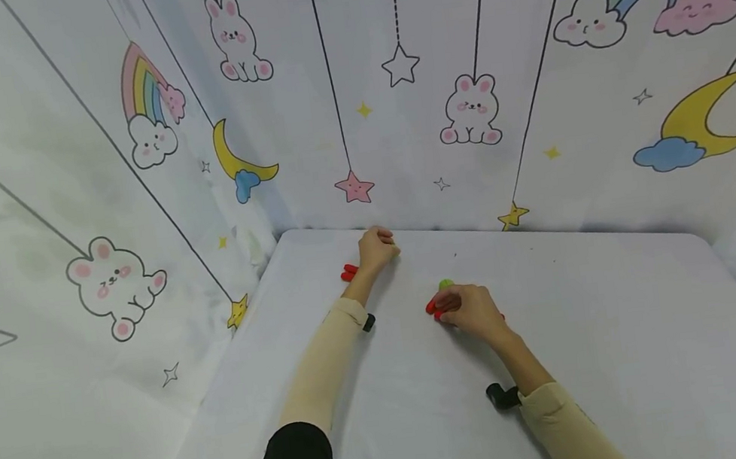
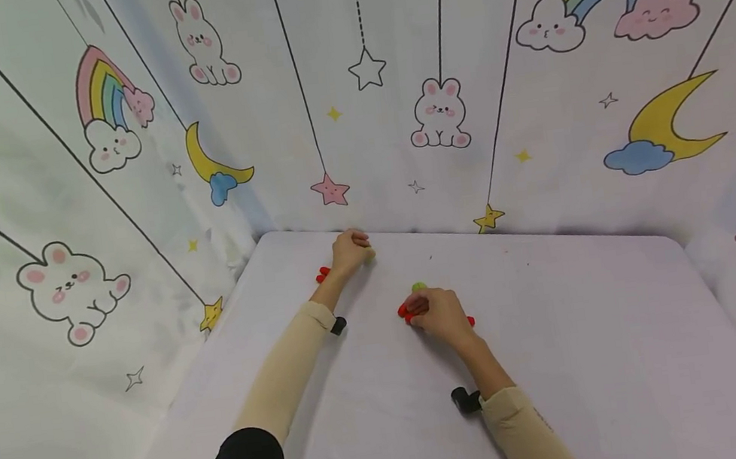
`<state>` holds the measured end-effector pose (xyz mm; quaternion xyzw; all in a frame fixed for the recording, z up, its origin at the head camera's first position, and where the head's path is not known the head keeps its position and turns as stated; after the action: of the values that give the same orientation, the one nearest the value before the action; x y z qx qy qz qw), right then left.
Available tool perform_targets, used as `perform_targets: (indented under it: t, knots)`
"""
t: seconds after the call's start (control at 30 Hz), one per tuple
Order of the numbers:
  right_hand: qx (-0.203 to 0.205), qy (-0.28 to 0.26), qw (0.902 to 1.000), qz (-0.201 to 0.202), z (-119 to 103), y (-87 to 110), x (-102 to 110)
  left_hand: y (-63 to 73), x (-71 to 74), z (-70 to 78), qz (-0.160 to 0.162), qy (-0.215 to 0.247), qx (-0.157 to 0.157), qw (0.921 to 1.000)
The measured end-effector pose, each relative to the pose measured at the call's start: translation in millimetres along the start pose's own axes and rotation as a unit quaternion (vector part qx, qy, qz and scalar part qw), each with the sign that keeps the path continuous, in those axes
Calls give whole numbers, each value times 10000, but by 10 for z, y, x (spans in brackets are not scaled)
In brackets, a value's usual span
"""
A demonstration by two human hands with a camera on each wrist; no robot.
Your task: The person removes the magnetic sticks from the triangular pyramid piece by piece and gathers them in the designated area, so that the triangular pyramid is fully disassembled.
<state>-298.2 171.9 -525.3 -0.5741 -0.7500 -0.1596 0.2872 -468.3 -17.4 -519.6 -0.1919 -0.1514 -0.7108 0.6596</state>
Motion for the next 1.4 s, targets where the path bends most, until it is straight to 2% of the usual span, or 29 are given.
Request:
perform_targets:
  t: [0.13,0.33,0.53,0.9,1.13,1.4]
  knots:
    - [-80,50,10000,12,8,2,-10,-26,-10,-12,61,-115,-47,9999]
    - [-141,29,9999,-2,37,-7,-30,-47,-48,-72,24,-228,57,9997]
    - [-111,-31,9999,-11,19,0,-31,-43,-58,-78,-5,-137,32,9999]
    - [-4,-103,9999,-56,-50,8,-13,-10,-25,-8,-24,251,-232,9994]
    - [28,-80,10000,-51,-33,4,-5,21,48,-21,203,608,-298,9975]
    - [134,24,9998,132,-111,15,143,175,246,142,410,1128,-545,9913]
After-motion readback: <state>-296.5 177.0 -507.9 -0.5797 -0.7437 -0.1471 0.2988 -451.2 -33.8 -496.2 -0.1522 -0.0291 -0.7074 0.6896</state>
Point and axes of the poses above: each hand's wrist, its own y-axis away from the middle knuckle, its own x-axis out of the back of the hand, z = x × y, the point moved 9 cm from there along -y, towards the middle knuckle, and after that the axes turned 6 degrees about -z, right-handed, at the moved point
